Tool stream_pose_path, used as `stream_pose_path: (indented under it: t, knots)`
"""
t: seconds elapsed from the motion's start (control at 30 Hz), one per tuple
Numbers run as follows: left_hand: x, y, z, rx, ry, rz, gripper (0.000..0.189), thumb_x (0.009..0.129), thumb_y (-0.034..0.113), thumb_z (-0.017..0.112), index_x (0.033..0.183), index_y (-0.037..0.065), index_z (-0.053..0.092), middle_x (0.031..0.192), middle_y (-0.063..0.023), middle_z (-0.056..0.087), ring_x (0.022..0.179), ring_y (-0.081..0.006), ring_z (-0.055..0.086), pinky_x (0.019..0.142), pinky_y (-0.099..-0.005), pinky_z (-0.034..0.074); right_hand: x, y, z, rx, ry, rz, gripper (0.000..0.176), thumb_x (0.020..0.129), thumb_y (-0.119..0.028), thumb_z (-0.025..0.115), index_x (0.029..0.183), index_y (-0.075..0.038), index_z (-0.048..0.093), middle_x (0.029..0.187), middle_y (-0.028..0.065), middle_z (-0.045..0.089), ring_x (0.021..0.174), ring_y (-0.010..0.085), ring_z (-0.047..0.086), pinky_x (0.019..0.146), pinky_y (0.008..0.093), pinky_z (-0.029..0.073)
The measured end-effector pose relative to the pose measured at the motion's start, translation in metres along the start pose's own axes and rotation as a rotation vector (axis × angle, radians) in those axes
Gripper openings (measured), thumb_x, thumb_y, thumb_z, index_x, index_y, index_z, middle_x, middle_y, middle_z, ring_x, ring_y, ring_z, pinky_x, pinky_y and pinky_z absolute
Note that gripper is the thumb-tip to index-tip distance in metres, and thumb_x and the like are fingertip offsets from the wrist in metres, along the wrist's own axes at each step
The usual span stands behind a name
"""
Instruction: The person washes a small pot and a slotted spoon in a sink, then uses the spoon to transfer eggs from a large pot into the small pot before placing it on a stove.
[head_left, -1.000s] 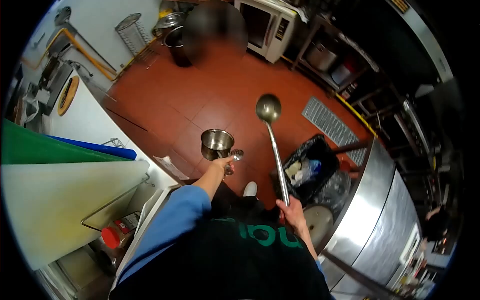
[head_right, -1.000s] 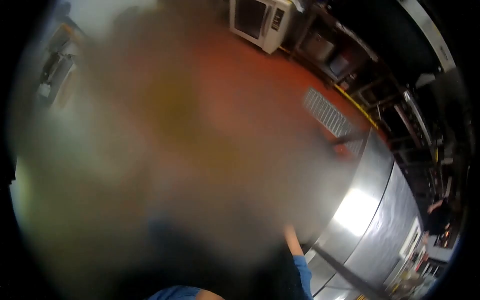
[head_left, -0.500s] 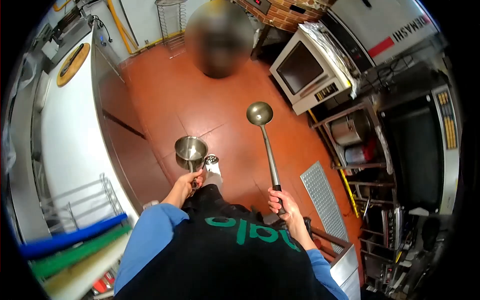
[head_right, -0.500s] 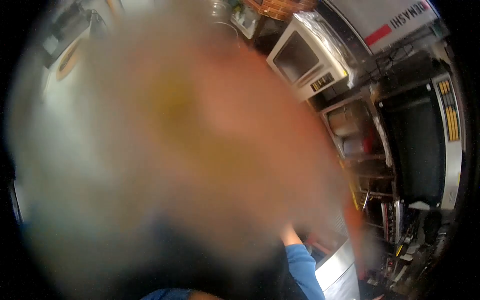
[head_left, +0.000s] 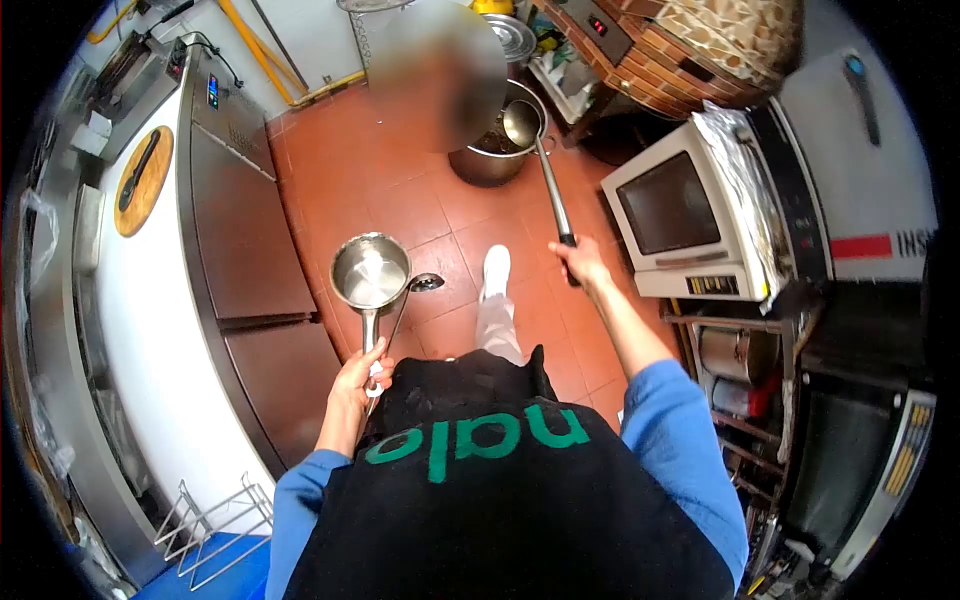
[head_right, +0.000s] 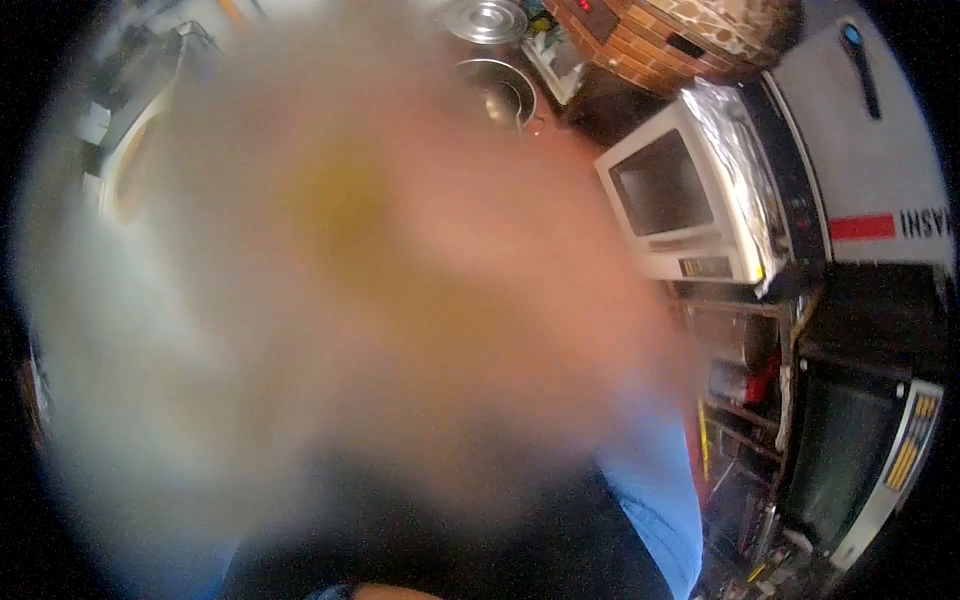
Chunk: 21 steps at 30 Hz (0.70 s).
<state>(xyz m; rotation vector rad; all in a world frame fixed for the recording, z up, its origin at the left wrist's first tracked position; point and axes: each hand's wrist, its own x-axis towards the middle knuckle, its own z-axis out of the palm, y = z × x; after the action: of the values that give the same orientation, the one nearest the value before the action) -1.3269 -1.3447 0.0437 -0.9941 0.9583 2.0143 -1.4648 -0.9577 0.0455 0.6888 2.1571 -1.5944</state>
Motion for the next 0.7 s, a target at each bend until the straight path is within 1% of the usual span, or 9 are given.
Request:
stream_pose_path:
  t: [0.07, 0.2, 0.27, 0.37, 0.4, 0.5, 0.53, 0.67, 0.7]
  knots:
    - [0.011, 0.015, 0.016, -0.028, 0.111, 0.063, 0.029, 0.081, 0.027, 0.065, 0.078, 0.01, 0.042, 0.06, -0.0043, 0.049, 0.04, -0.0075, 0.036, 0.035, -0.0229, 0.033, 0.095, -0.011, -0.002, -0.075, -0.013, 0.057, 0.025, 0.079, -0.019, 0.063, 0.062, -0.007, 0.049, 0.048, 0.0021, 0.046, 0.036, 0.0112, 0.043, 0.032, 0.0276, 0.03]
    - [0.047, 0.038, 0.038, -0.16, 0.261, 0.043, 0.025, 0.082, 0.028, 0.063, 0.079, 0.012, 0.044, 0.06, -0.0044, 0.048, 0.039, -0.0087, 0.036, 0.034, -0.0222, 0.031, 0.27, -0.036, 0.011, -0.352, 0.06, 0.198, 0.017, 0.078, -0.018, 0.061, 0.076, -0.002, 0.057, 0.059, 0.0094, 0.058, 0.048, 0.0189, 0.056, 0.041, 0.0331, 0.044]
    - [0.05, 0.055, 0.071, -0.187, 0.412, 0.045, 0.025, 0.082, 0.028, 0.063, 0.078, 0.012, 0.044, 0.061, -0.0056, 0.05, 0.04, -0.0088, 0.037, 0.034, -0.0216, 0.03, 0.344, -0.03, 0.016, -0.726, 0.25, 0.131, 0.018, 0.077, -0.014, 0.057, 0.088, 0.0, 0.059, 0.08, 0.0157, 0.064, 0.071, 0.028, 0.063, 0.059, 0.038, 0.05]
    - [0.044, 0.079, 0.103, -0.29, 0.551, -0.046, 0.026, 0.083, 0.027, 0.062, 0.076, 0.01, 0.044, 0.065, -0.0073, 0.051, 0.042, -0.0092, 0.037, 0.037, -0.021, 0.031, 0.437, 0.018, 0.023, -0.905, 0.212, 0.081, 0.03, 0.076, -0.014, 0.053, 0.103, -0.001, 0.055, 0.095, 0.018, 0.062, 0.089, 0.032, 0.061, 0.07, 0.0396, 0.049]
    - [0.044, 0.086, 0.111, -0.293, 0.574, -0.074, 0.026, 0.083, 0.028, 0.062, 0.075, 0.01, 0.044, 0.065, -0.007, 0.051, 0.042, -0.0092, 0.037, 0.038, -0.0214, 0.032, 0.449, 0.014, 0.023, -0.828, 0.074, 0.162, 0.038, 0.077, -0.016, 0.053, 0.113, -0.004, 0.049, 0.096, 0.0181, 0.062, 0.087, 0.0315, 0.061, 0.07, 0.0393, 0.049]
    - [0.056, 0.101, 0.13, -0.39, 0.569, -0.096, 0.027, 0.083, 0.03, 0.061, 0.075, 0.01, 0.044, 0.065, -0.0051, 0.048, 0.043, -0.0089, 0.038, 0.039, -0.0224, 0.033, 0.528, 0.095, 0.051, -0.856, 0.121, 0.303, 0.046, 0.076, -0.015, 0.054, 0.12, -0.006, 0.043, 0.096, 0.0169, 0.062, 0.088, 0.0304, 0.061, 0.066, 0.0383, 0.05]
    - [0.061, 0.105, 0.135, -0.417, 0.571, -0.111, 0.028, 0.083, 0.03, 0.061, 0.075, 0.01, 0.044, 0.064, -0.0044, 0.047, 0.043, -0.0087, 0.038, 0.039, -0.0223, 0.033, 0.467, -0.022, 0.055, -0.723, -0.017, 0.401, 0.04, 0.076, -0.013, 0.054, 0.115, -0.005, 0.049, 0.091, 0.0174, 0.063, 0.083, 0.0283, 0.063, 0.059, 0.0363, 0.05]
    - [0.085, 0.14, 0.169, -0.473, 0.563, -0.127, 0.027, 0.083, 0.03, 0.061, 0.077, 0.009, 0.044, 0.064, -0.0026, 0.046, 0.043, -0.0081, 0.037, 0.039, -0.0216, 0.032, 0.531, 0.036, 0.095, -0.682, 0.03, 0.422, 0.024, 0.077, -0.015, 0.055, 0.098, -0.003, 0.057, 0.075, 0.0141, 0.063, 0.068, 0.0245, 0.062, 0.052, 0.032, 0.049]
    - [0.089, 0.143, 0.172, -0.493, 0.551, -0.143, 0.027, 0.083, 0.03, 0.061, 0.077, 0.01, 0.045, 0.064, -0.0025, 0.046, 0.043, -0.0081, 0.037, 0.039, -0.0213, 0.031, 0.543, 0.037, 0.097, -0.361, -0.108, 0.635, 0.015, 0.078, -0.015, 0.055, 0.087, -0.004, 0.057, 0.068, 0.0106, 0.06, 0.06, 0.0217, 0.059, 0.049, 0.0303, 0.047]
